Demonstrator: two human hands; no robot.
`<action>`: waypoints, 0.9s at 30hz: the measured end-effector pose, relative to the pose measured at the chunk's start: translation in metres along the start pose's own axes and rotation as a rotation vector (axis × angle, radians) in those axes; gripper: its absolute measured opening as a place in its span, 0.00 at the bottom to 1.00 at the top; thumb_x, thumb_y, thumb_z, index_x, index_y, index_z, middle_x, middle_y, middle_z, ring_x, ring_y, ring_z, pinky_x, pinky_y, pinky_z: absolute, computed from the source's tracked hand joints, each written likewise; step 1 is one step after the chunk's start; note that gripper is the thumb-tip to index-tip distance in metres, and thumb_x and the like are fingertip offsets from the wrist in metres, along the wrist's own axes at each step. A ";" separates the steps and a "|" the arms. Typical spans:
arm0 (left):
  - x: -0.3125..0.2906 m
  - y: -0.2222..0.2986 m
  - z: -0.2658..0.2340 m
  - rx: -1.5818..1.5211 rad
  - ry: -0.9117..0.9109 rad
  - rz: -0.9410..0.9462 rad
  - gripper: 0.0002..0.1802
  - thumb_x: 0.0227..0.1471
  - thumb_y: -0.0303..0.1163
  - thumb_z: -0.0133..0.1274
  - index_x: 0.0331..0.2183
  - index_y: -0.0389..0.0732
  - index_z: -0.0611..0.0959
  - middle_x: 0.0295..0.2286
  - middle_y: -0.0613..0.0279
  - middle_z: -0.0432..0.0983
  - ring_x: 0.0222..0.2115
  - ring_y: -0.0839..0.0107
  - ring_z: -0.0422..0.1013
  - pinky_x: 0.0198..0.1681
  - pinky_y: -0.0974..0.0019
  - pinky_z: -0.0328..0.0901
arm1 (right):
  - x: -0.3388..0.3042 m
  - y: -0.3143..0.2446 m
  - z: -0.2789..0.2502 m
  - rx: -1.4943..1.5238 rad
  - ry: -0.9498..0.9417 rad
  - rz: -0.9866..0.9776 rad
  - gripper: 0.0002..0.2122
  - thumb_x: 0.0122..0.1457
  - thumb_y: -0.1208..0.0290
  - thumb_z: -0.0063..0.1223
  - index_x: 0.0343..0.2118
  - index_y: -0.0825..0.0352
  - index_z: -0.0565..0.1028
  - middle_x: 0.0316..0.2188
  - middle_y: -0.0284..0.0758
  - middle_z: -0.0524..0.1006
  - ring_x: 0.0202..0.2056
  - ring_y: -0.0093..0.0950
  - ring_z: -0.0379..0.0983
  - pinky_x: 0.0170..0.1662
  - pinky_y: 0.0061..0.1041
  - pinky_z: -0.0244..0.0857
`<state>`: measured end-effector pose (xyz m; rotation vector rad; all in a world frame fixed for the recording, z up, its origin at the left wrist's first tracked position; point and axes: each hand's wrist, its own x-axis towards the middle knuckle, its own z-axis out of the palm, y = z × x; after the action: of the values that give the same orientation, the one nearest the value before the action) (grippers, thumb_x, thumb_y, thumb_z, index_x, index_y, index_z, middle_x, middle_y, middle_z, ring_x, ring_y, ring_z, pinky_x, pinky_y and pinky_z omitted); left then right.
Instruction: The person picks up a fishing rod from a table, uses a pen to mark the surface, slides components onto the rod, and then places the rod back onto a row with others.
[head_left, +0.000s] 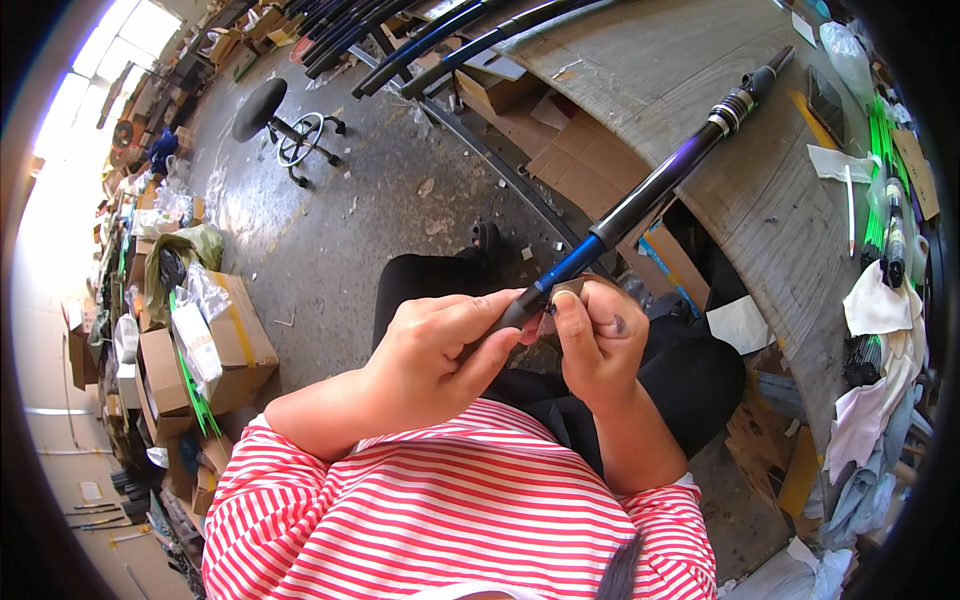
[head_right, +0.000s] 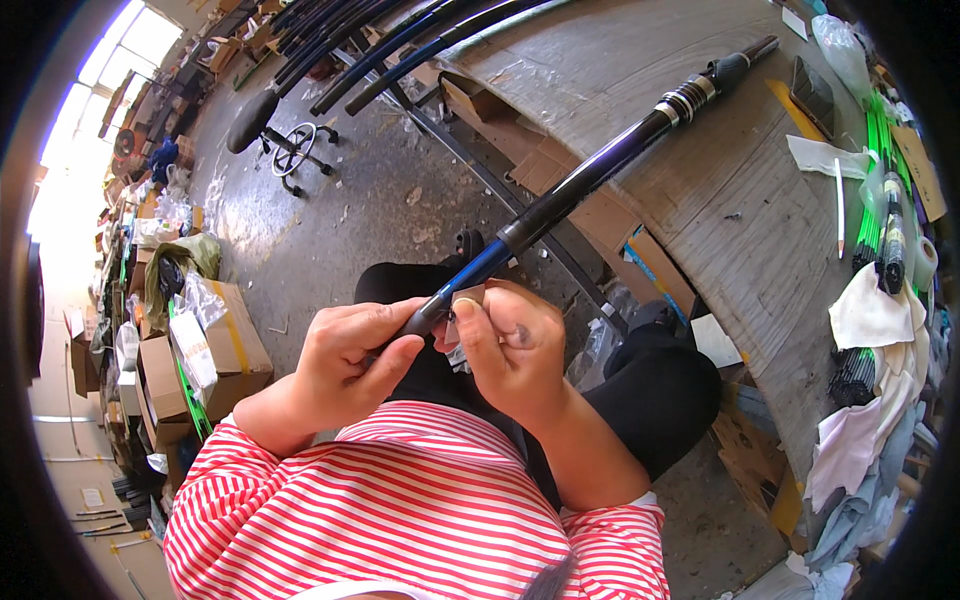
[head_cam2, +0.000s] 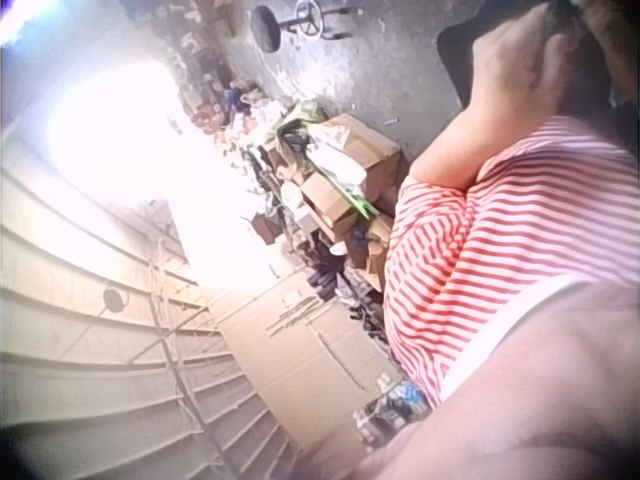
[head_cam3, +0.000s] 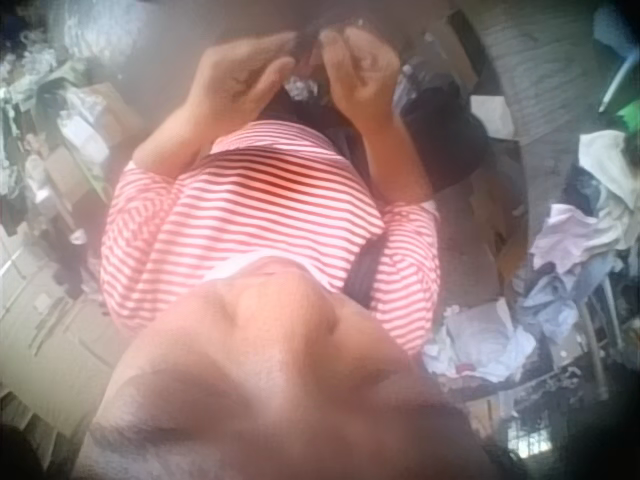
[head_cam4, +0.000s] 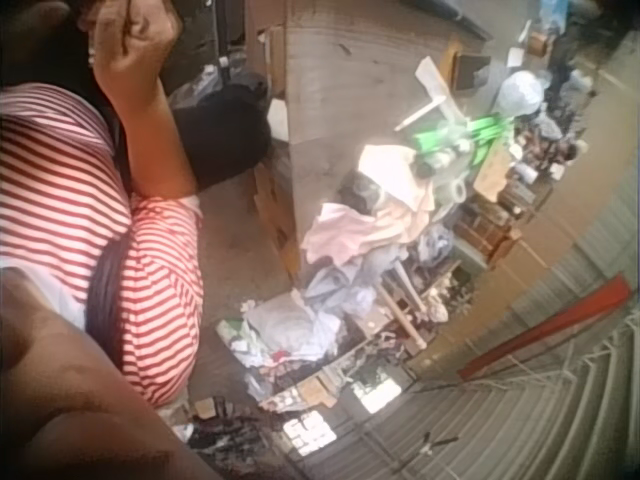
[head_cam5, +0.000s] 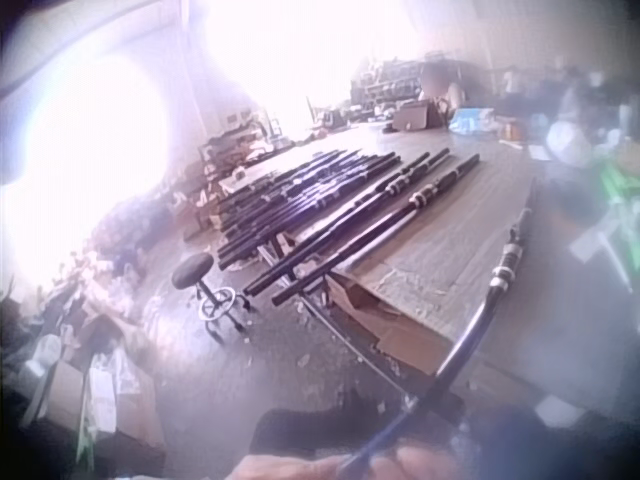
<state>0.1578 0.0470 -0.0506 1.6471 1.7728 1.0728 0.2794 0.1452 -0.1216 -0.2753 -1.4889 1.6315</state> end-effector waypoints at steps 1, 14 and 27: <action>0.001 0.001 -0.001 0.025 -0.012 0.018 0.13 0.45 0.21 0.49 0.37 0.32 0.75 0.20 0.55 0.73 0.18 0.66 0.71 0.21 0.70 0.63 | 0.000 -0.001 0.000 -0.009 0.000 -0.002 0.08 0.55 0.79 0.44 0.21 0.74 0.69 0.19 0.37 0.73 0.20 0.20 0.70 0.22 0.16 0.64; -0.002 0.001 0.002 0.435 -0.005 0.234 0.23 0.41 0.24 0.53 0.41 0.26 0.70 0.18 0.56 0.67 0.16 0.63 0.65 0.19 0.65 0.61 | 0.002 -0.005 -0.003 -0.088 -0.004 -0.022 0.09 0.54 0.80 0.44 0.18 0.73 0.68 0.17 0.36 0.74 0.18 0.19 0.71 0.20 0.16 0.63; -0.003 0.002 0.006 0.664 0.038 0.375 0.23 0.41 0.23 0.52 0.41 0.22 0.69 0.16 0.60 0.64 0.15 0.67 0.62 0.17 0.68 0.60 | 0.002 -0.006 -0.004 -0.046 -0.019 0.001 0.08 0.55 0.80 0.44 0.19 0.73 0.69 0.17 0.35 0.73 0.19 0.19 0.70 0.20 0.16 0.62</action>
<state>0.1642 0.0449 -0.0530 2.4403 2.0289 0.6827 0.2835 0.1483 -0.1163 -0.2864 -1.5425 1.6063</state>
